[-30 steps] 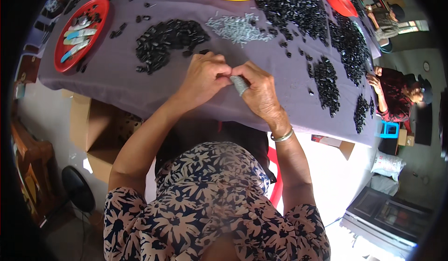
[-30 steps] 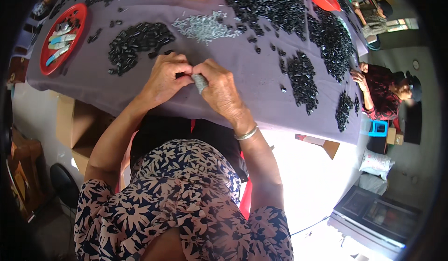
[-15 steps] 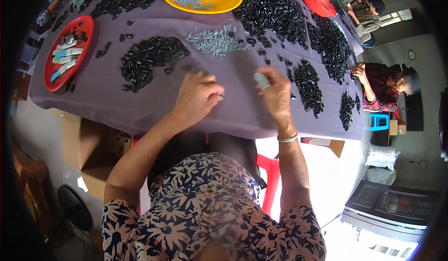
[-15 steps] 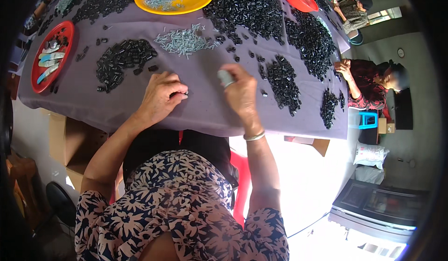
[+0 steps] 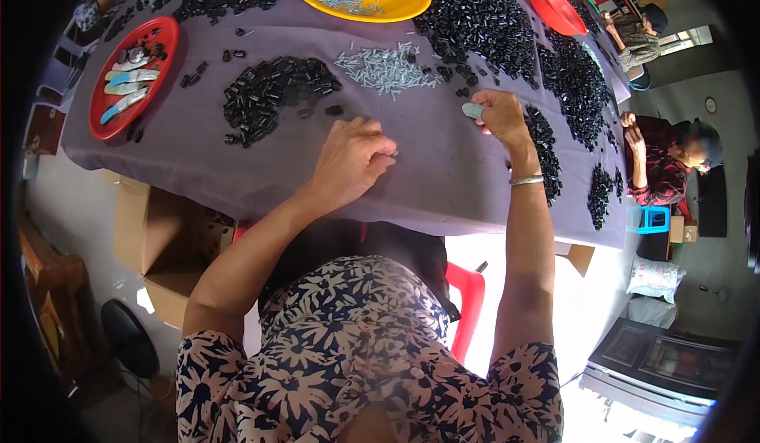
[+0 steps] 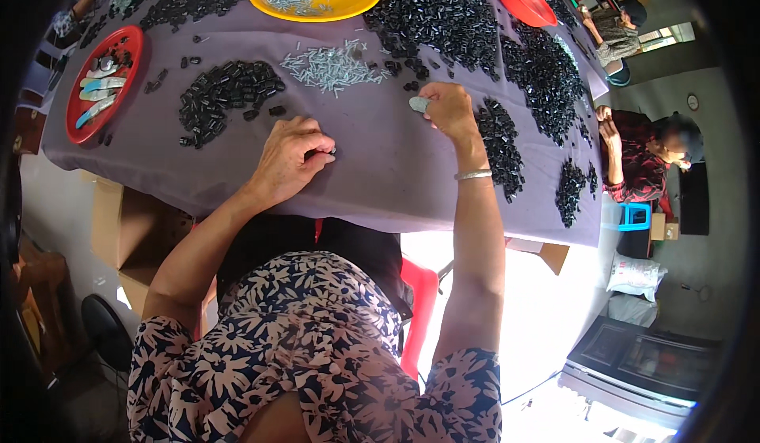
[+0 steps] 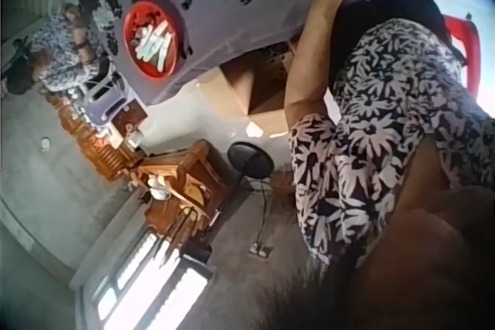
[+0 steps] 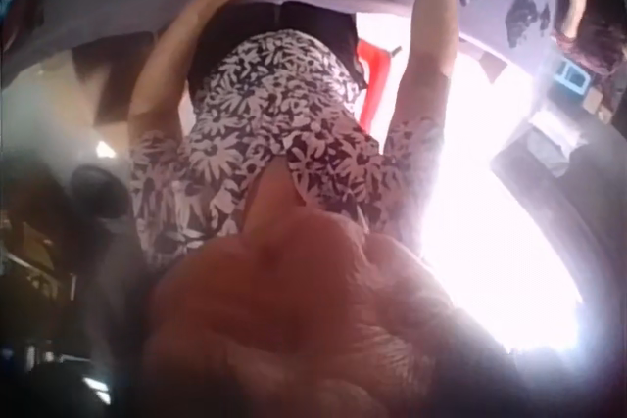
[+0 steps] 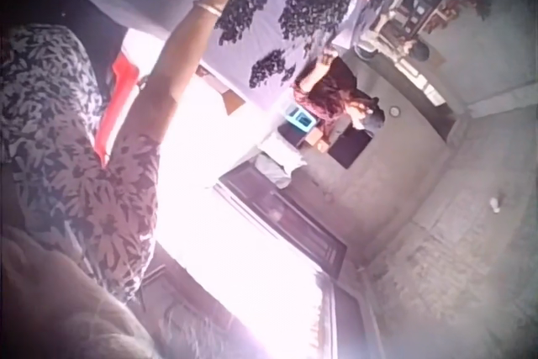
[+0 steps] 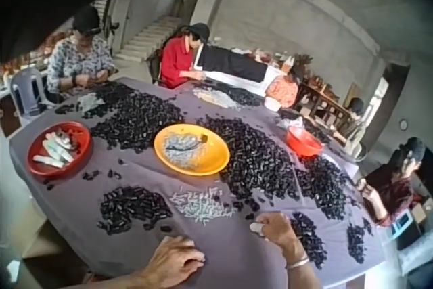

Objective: Manually assembling small black and silver plastic components at a work table.

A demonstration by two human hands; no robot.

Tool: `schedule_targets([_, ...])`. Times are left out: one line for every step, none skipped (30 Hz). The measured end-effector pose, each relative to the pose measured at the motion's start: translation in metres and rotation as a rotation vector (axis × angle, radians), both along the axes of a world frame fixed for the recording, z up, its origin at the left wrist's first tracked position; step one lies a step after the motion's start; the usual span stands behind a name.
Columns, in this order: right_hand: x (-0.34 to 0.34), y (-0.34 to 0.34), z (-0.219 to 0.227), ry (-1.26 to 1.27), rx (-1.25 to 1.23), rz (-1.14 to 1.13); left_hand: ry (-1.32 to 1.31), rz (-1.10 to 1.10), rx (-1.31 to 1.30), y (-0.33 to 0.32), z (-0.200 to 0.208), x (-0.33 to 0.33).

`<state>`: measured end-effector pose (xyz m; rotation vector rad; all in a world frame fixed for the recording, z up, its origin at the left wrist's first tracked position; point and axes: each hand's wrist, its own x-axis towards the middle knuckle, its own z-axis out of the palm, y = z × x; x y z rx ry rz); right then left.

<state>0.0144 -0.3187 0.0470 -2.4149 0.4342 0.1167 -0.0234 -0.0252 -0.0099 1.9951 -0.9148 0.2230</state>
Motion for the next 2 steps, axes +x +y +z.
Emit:
schedule_targets([0.0010, 0.0017, 0.0018, 0.044, -0.020, 0.030, 0.009, 0.001, 0.008, 0.0009, 0.0006, 0.0003])
schedule_targets([0.0009, 0.0047, 0.0036, 0.092, -0.041, 0.061, 0.023, 0.004, 0.015, 0.0017, 0.0017, -0.0012])
